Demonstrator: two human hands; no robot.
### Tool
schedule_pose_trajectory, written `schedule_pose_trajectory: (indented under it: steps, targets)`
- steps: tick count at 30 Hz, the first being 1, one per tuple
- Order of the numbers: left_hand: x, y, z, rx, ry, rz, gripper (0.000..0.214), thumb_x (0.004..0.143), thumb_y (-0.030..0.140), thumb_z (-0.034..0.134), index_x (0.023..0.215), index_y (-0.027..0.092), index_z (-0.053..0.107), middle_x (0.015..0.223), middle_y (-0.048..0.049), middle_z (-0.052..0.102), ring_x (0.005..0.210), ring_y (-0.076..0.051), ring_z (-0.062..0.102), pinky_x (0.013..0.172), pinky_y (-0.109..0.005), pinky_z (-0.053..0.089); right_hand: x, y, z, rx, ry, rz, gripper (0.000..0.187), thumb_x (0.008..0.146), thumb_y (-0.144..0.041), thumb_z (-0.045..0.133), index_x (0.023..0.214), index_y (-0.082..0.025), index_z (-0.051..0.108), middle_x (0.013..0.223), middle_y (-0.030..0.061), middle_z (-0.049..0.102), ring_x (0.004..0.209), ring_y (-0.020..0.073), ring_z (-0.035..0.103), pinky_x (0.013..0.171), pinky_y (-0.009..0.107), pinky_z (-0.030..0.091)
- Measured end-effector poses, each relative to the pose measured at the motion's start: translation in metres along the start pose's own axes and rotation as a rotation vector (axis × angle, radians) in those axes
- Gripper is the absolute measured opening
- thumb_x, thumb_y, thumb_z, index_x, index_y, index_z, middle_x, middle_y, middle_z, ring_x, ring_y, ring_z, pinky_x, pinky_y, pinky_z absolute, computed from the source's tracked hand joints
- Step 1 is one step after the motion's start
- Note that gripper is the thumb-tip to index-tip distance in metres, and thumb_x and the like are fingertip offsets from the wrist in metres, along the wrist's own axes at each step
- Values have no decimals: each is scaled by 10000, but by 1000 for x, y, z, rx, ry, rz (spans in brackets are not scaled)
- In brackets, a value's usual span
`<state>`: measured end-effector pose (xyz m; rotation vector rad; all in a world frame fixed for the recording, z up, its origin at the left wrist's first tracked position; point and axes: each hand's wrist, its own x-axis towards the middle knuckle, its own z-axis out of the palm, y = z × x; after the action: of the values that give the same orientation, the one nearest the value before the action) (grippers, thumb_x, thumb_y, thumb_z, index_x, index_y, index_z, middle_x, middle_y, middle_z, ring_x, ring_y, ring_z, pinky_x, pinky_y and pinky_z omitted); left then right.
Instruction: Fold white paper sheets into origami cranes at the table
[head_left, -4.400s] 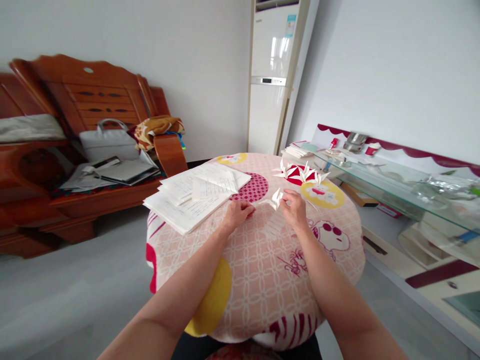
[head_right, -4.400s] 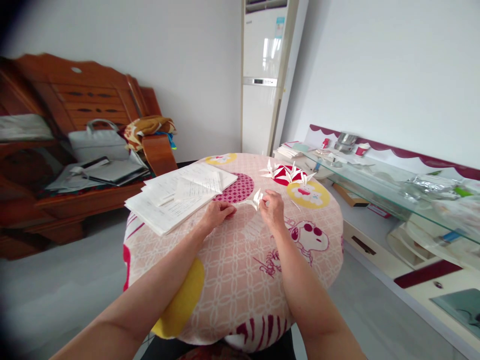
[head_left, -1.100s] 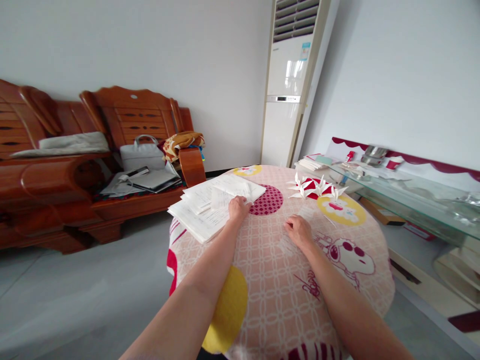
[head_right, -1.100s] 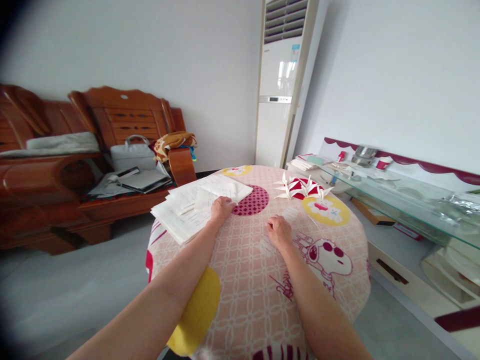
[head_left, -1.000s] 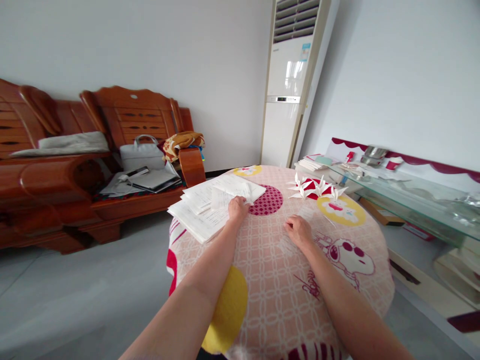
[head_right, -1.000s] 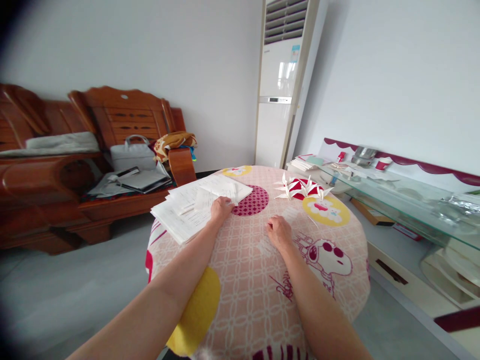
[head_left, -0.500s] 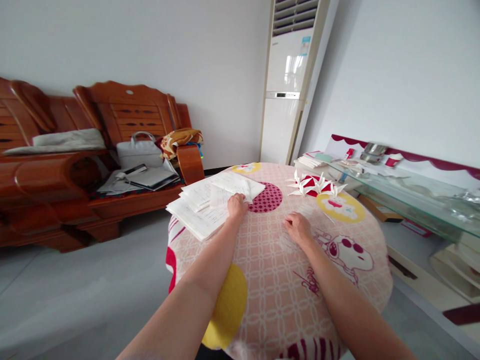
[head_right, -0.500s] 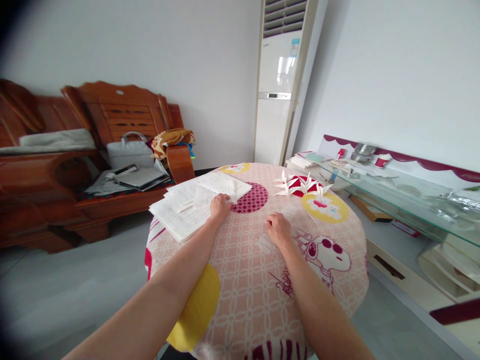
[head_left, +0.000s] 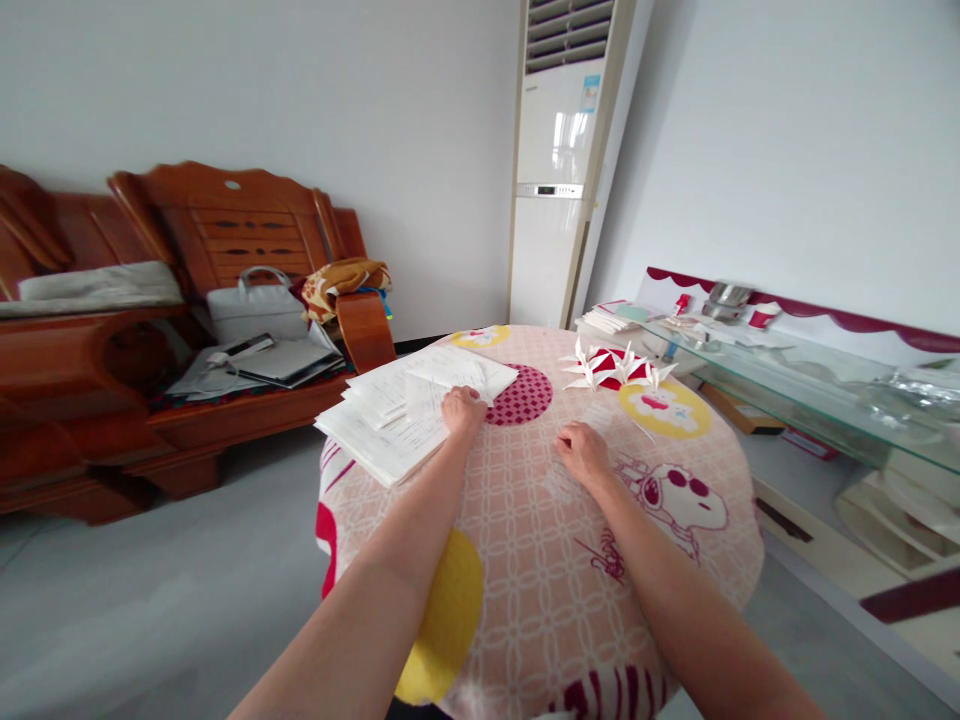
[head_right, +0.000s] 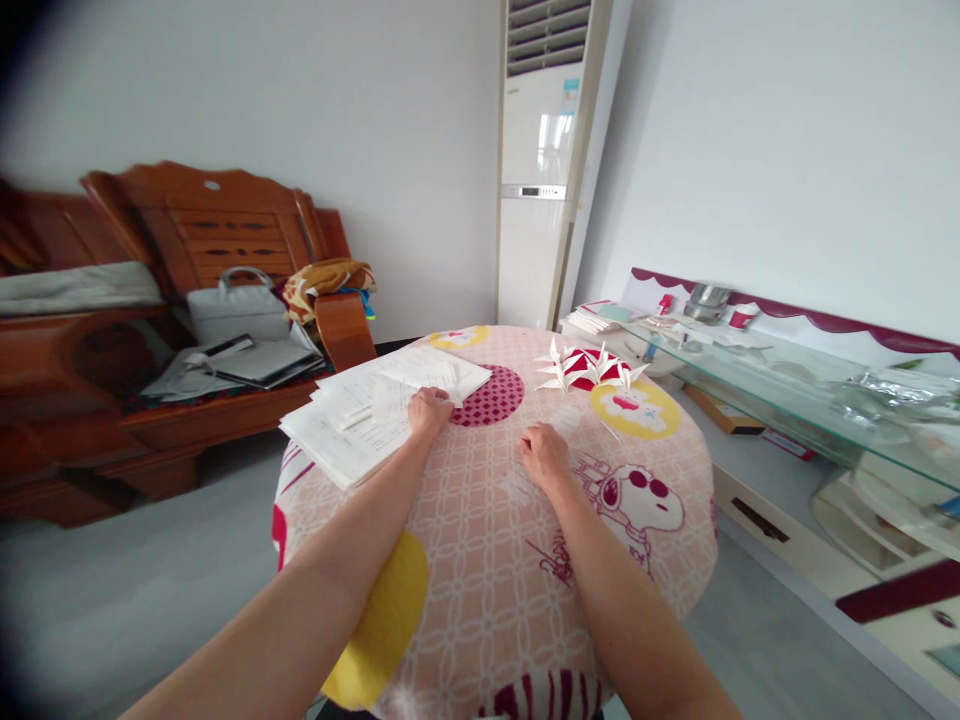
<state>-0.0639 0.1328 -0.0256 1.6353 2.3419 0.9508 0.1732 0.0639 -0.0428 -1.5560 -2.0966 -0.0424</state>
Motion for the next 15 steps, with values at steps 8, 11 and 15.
schedule_pose_trajectory:
  steps: [8,11,15]
  targets:
    - [0,2,0,11,17,-25,270,750,129,626,977,174,766,1156,-148,705,1159,-290,614,954,-356,451,-1,-1,-1,4,3,-3,224,856,-144,592,637,-193,603,799,48,665,787,177,552,685,266,349]
    - [0,3,0,1,15,-32,253,767,132,612,957,177,773,1127,-152,717,1139,-295,625,936,-363,456,0,-1,-1,8,-2,1,226,856,-143,586,636,-191,603,790,49,662,776,176,547,677,268,344]
    - [0,3,0,-16,20,-45,248,781,125,595,942,170,778,1072,-164,733,1091,-294,652,906,-359,462,0,-1,-2,18,-11,5,220,853,-142,580,641,-188,615,788,51,657,765,174,544,672,272,342]
